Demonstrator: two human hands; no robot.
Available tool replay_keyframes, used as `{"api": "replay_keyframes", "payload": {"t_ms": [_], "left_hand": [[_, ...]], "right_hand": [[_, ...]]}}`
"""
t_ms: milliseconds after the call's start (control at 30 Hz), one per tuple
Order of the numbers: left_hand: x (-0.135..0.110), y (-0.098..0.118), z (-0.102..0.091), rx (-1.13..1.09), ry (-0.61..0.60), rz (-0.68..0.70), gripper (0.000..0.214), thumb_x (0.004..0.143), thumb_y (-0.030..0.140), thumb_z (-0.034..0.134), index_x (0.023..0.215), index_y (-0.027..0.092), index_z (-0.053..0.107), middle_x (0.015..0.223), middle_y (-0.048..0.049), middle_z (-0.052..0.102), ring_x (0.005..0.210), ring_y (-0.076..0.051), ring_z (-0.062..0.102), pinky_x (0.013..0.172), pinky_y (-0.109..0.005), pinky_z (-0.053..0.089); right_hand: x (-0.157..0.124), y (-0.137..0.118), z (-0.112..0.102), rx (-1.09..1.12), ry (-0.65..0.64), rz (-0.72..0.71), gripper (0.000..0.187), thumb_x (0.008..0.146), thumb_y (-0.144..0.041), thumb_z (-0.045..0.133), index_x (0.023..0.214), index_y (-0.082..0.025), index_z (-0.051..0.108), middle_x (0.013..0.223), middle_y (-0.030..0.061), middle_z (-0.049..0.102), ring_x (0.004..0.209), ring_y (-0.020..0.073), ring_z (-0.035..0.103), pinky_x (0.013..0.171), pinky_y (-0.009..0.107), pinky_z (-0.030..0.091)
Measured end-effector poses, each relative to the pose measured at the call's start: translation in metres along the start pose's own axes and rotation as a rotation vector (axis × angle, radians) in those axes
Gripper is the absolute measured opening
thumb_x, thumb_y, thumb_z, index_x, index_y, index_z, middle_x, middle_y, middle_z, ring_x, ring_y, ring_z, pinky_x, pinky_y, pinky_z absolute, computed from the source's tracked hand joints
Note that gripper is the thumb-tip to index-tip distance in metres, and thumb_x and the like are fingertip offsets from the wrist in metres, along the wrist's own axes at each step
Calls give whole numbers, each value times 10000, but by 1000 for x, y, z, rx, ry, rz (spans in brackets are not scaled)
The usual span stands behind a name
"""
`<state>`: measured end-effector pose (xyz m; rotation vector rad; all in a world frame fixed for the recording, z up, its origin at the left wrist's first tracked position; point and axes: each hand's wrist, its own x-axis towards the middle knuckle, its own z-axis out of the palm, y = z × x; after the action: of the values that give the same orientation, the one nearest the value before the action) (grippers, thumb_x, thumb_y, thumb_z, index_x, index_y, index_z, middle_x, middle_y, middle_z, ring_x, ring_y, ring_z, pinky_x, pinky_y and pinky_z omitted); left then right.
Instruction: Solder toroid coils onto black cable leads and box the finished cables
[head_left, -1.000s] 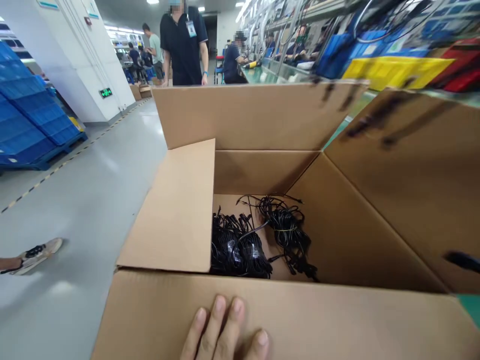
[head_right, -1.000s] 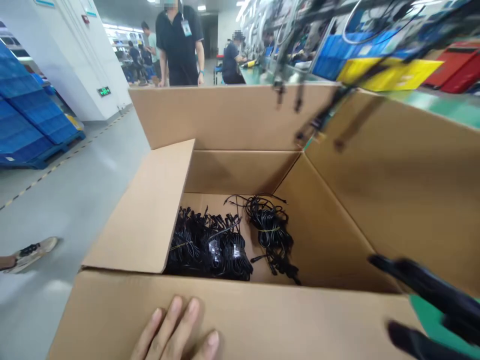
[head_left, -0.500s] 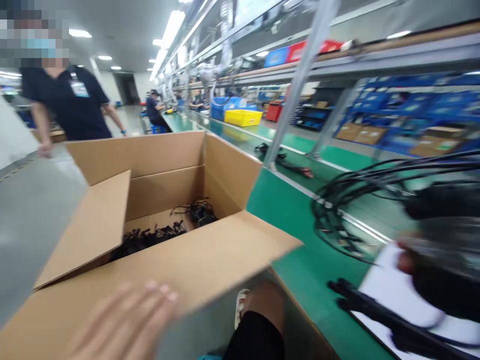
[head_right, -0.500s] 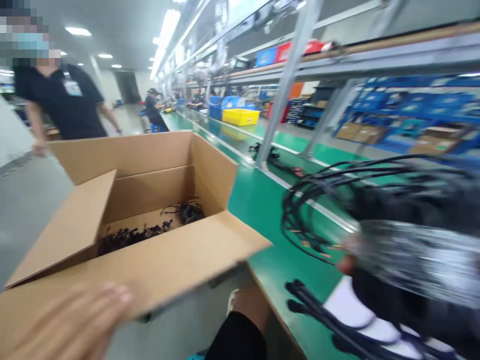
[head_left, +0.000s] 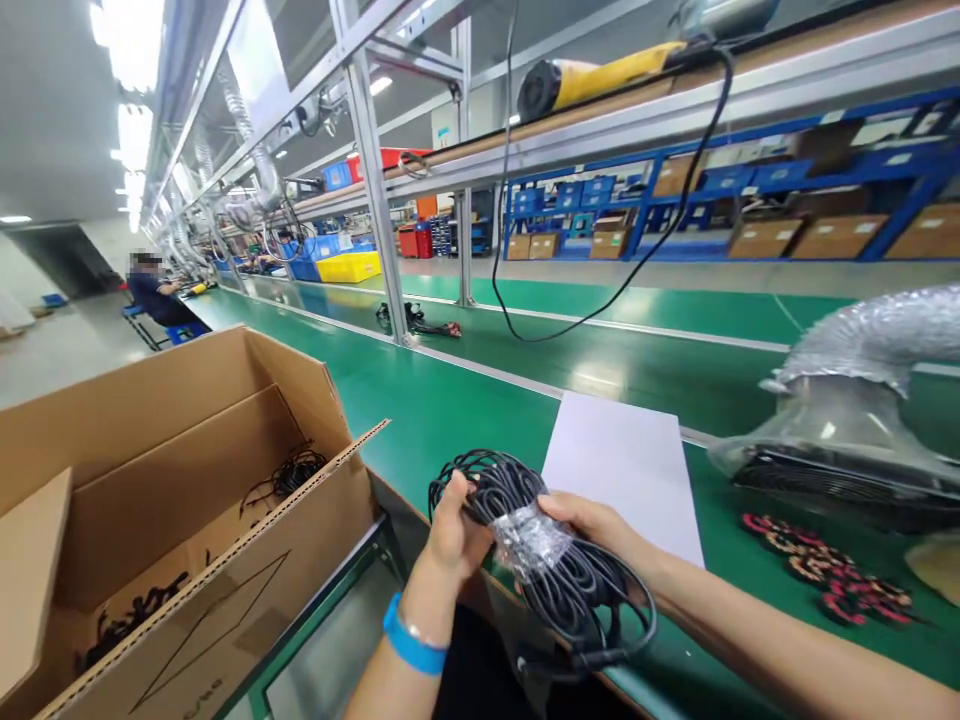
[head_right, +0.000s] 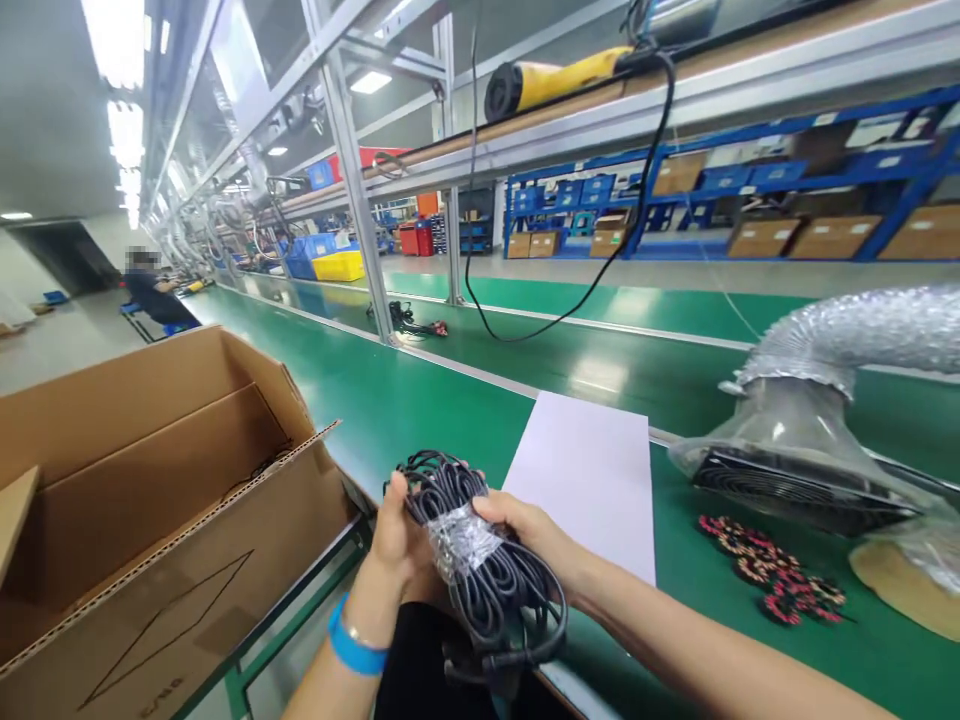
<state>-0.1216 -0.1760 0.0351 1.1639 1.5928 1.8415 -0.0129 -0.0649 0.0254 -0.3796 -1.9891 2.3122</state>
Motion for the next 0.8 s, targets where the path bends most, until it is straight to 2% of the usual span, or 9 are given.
{"api": "replay_keyframes", "payload": {"t_ms": [133, 233, 300, 400, 467, 533, 567, 633, 800], "left_hand": [[43, -8, 9, -213, 51, -55, 793, 674, 192, -194, 664, -37, 565, 923, 37, 692, 1004, -162, 567, 542, -259, 366], [71, -15, 5, -381, 141, -80, 754, 757, 221, -158, 699, 41, 571, 600, 120, 610, 953, -122, 633, 636, -251, 413], [87, -20, 0, -482, 190, -97, 501, 937, 336, 166, 754, 114, 576, 455, 147, 492, 819, -115, 712, 741, -246, 486], [105, -25, -6, -589, 228, -127, 256, 852, 410, 627, 797, 178, 533, 439, 159, 404, 604, -108, 706, 797, -306, 577], [109, -25, -4, -622, 222, -147, 279, 836, 423, 674, 815, 186, 528, 472, 138, 402, 599, -115, 684, 801, -336, 581], [109, -23, 1, -632, 200, -161, 267, 853, 415, 671, 818, 185, 539, 485, 118, 409, 625, -125, 677, 808, -339, 567], [108, -22, 4, -629, 185, -164, 256, 863, 405, 665, 814, 183, 546, 486, 111, 412, 632, -126, 673, 814, -336, 558], [106, -21, 9, -646, 163, -177, 226, 884, 368, 651, 801, 178, 559, 483, 102, 420, 619, -121, 658, 817, -330, 544], [104, -19, 11, -919, 154, -292, 161, 942, 239, 564, 794, 175, 553, 447, 111, 358, 509, -101, 579, 839, -375, 537]], "right_hand": [[5, 10, -13, -29, -18, 71, 601, 855, -579, 285, 857, -106, 655, 731, 137, 687, 620, 257, 660, 646, 414, 543], [4, 0, -30, -148, 101, 32, 497, 874, -563, 382, 903, -136, 636, 859, 117, 691, 769, 256, 650, 756, 412, 522], [-3, -12, -32, -296, 262, -72, 344, 861, -476, 523, 977, -166, 617, 974, 94, 673, 869, 246, 620, 825, 396, 488], [-12, -26, -12, -857, 598, -516, 313, 828, -318, 599, 1116, -199, 575, 1095, 104, 622, 955, 254, 578, 847, 405, 472], [-11, -29, 8, -1170, 651, -687, 287, 783, -248, 634, 1061, -188, 597, 1056, 122, 613, 951, 282, 559, 799, 416, 483], [-4, -30, 23, -1370, 708, -689, 61, 819, -170, 566, 856, -187, 612, 885, 101, 621, 802, 257, 558, 674, 383, 476], [-1, -31, 26, -1389, 726, -670, 120, 851, -147, 516, 766, -186, 591, 810, 88, 612, 732, 233, 550, 626, 357, 462], [1, -33, 20, -1226, 745, -613, 236, 911, -163, 447, 697, -189, 545, 714, 61, 594, 637, 190, 544, 563, 313, 450], [-18, -28, -33, -249, 975, -489, 251, 995, -411, 391, 862, -215, 473, 812, 34, 637, 659, 175, 680, 601, 317, 571]]}}
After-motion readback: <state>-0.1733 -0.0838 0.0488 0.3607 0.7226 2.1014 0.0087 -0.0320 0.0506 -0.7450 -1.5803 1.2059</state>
